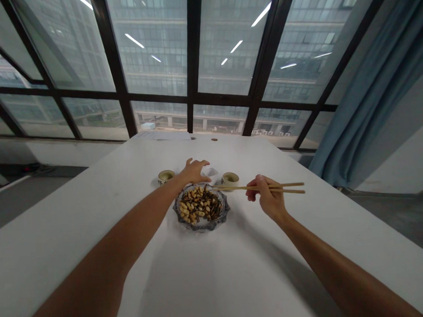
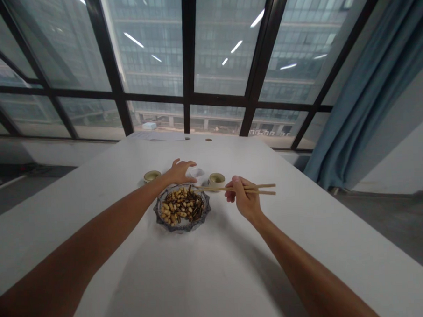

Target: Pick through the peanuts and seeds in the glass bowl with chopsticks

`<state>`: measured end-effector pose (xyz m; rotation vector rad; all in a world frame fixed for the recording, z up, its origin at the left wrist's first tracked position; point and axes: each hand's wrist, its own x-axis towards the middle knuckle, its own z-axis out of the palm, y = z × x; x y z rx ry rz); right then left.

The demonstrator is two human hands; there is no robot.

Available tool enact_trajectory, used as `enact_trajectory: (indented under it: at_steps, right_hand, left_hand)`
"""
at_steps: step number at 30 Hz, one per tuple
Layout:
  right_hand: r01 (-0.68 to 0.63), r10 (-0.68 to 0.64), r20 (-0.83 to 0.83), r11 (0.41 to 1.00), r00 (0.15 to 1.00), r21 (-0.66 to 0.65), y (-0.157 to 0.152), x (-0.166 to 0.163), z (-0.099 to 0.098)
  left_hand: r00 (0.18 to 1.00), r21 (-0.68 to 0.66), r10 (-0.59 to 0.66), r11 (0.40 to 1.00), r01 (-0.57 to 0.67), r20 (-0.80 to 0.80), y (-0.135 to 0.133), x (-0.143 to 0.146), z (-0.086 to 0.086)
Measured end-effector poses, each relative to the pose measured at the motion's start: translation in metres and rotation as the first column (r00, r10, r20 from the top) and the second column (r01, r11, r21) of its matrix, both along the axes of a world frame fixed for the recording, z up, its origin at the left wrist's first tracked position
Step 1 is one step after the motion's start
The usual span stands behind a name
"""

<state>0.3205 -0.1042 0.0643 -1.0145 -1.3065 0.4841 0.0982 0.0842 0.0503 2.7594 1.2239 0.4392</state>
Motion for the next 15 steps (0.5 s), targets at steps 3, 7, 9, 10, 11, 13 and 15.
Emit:
enact_trajectory:
  at_steps: [3, 7, 9, 10, 11, 13, 15]
  right_hand:
    - [-0.038, 0.047, 0.201, 0.998, 0.978, -0.051, -0.010, 0.000, 0.013]
    - [-0.076, 0.109, 0.514, 0.993, 0.851, -0.086, -0.017, -0.005, 0.019]
    - [-0.089, 0.123, 0.612, 0.992, 0.781, -0.087, -0.019, -0.009, 0.017]
    - [-0.094, 0.136, 0.633, 0.991, 0.762, -0.099, -0.019, -0.011, 0.016]
    - [-0.099, 0.156, 0.632, 0.987, 0.759, -0.124, -0.019, -0.012, 0.015]
    - [-0.108, 0.202, 0.571, 0.975, 0.796, -0.195, -0.019, -0.013, 0.012]
    - [-0.101, 0.199, 0.459, 0.968, 0.866, -0.228, -0.018, -0.012, 0.011]
  left_hand:
    - [0.994, 0.034, 0.035, 0.999, -0.032, -0.100, 0.006, -0.012, 0.002]
    - [0.985, 0.018, 0.034, 0.999, -0.032, -0.171, 0.006, -0.026, 0.002]
    - [0.986, 0.013, 0.005, 1.000, -0.003, -0.167, 0.003, -0.031, 0.002]
    - [0.987, 0.016, -0.008, 1.000, 0.011, -0.163, 0.001, -0.033, 0.001]
    - [0.987, 0.022, -0.015, 1.000, 0.019, -0.159, 0.000, -0.035, 0.001]
    - [0.990, 0.045, -0.022, 0.999, 0.028, -0.139, -0.004, -0.042, 0.001]
    - [0.996, 0.087, -0.038, 0.995, 0.045, -0.084, -0.009, -0.052, 0.001]
